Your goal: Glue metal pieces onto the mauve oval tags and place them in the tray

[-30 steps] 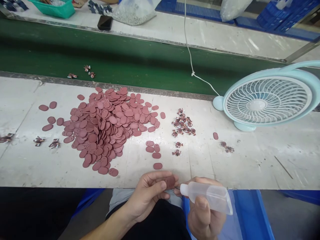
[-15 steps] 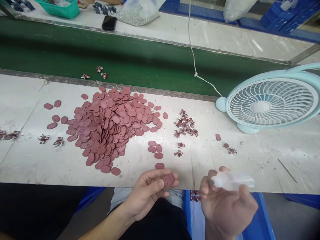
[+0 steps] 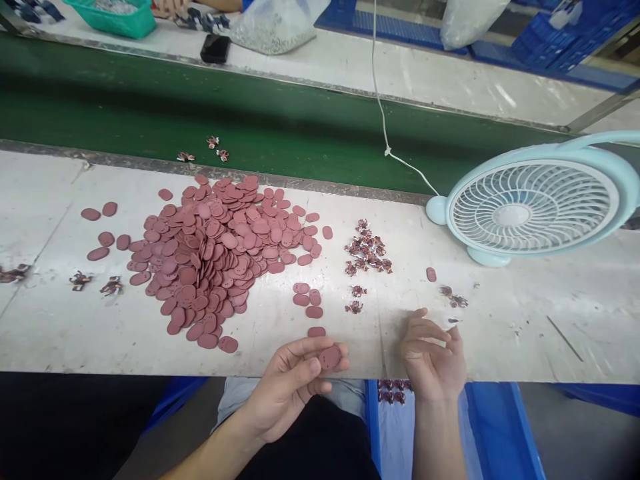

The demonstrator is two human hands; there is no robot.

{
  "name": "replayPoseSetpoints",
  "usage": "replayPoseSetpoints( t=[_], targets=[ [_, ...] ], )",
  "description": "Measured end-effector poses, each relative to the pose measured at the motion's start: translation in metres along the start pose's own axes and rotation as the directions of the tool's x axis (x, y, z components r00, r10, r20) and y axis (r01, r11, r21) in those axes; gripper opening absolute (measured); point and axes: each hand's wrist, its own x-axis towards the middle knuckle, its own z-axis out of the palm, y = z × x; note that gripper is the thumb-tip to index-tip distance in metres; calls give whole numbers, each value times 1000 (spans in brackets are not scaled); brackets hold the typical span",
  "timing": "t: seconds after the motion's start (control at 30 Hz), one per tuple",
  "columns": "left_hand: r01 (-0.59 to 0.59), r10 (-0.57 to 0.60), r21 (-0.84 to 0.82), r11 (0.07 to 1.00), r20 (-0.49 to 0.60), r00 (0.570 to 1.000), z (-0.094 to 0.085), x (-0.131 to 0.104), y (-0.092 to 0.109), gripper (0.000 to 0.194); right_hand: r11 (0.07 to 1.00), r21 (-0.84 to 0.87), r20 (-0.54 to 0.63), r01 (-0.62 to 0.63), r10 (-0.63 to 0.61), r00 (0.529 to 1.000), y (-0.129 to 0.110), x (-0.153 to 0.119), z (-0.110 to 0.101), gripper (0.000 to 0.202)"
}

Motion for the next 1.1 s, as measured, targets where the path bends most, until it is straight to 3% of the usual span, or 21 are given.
replayPoseSetpoints(
  t=[0.03,0.07,0.1,0.13,0.2,0.27,0.33,0.37,0.4,0.53,0.63,0.7,0.8,0.83,0.97,1.1],
  targets=[
    [0,0,2,1000,-9,1000,-1,0,0,21,994,-92,-8,56,-57,998,6,-3,3,45],
    [0,0,4,1000,-18,1000,-2,-1,0,22,948,-288,-15,135,-146,989,13,-7,6,48],
    [0,0,6,1000,-26,1000,-3,-1,0,22,813,-543,-2,211,-252,968,22,-10,8,48],
    [1,-1,8,1000,-34,999,-4,-1,1,22,584,-772,40,251,-349,936,33,-12,10,44],
    [2,-1,14,1000,-47,999,-6,-1,1,23,120,-971,138,207,-430,892,53,-12,11,29],
    [1,1,20,1000,-58,998,-6,0,1,23,-270,-953,236,140,-368,899,69,-3,12,23],
    [-1,3,27,1000,-71,997,-5,0,1,23,-636,-762,323,122,-211,922,77,12,12,29],
    [0,3,30,1000,-76,997,-4,0,2,23,-766,-630,345,128,-129,930,79,20,11,29],
    [1,2,34,999,-79,997,-4,0,2,22,-834,-534,354,138,-72,933,79,28,11,28],
    [-6,10,50,999,-92,996,-4,-1,2,22,-846,-518,377,125,-94,922,75,40,12,21],
    [-20,29,84,996,-111,993,-5,-2,1,23,-825,-559,388,87,-167,907,80,26,18,19],
    [-37,53,125,991,-123,991,-5,-1,0,24,-712,-697,321,86,-202,925,89,9,24,16],
    [-77,103,183,980,-139,985,-4,1,-3,25,-396,-914,158,83,-159,975,108,-17,31,11],
    [-86,114,197,977,-136,984,-3,2,-4,25,-332,-940,136,84,-137,981,115,-22,33,10],
    [-108,135,229,967,-110,985,-1,4,-7,24,-340,-933,176,120,-138,975,132,-27,33,15],
    [-115,148,234,965,-126,981,0,4,-6,24,-323,-938,178,127,-135,975,135,-23,34,17]
  ],
)
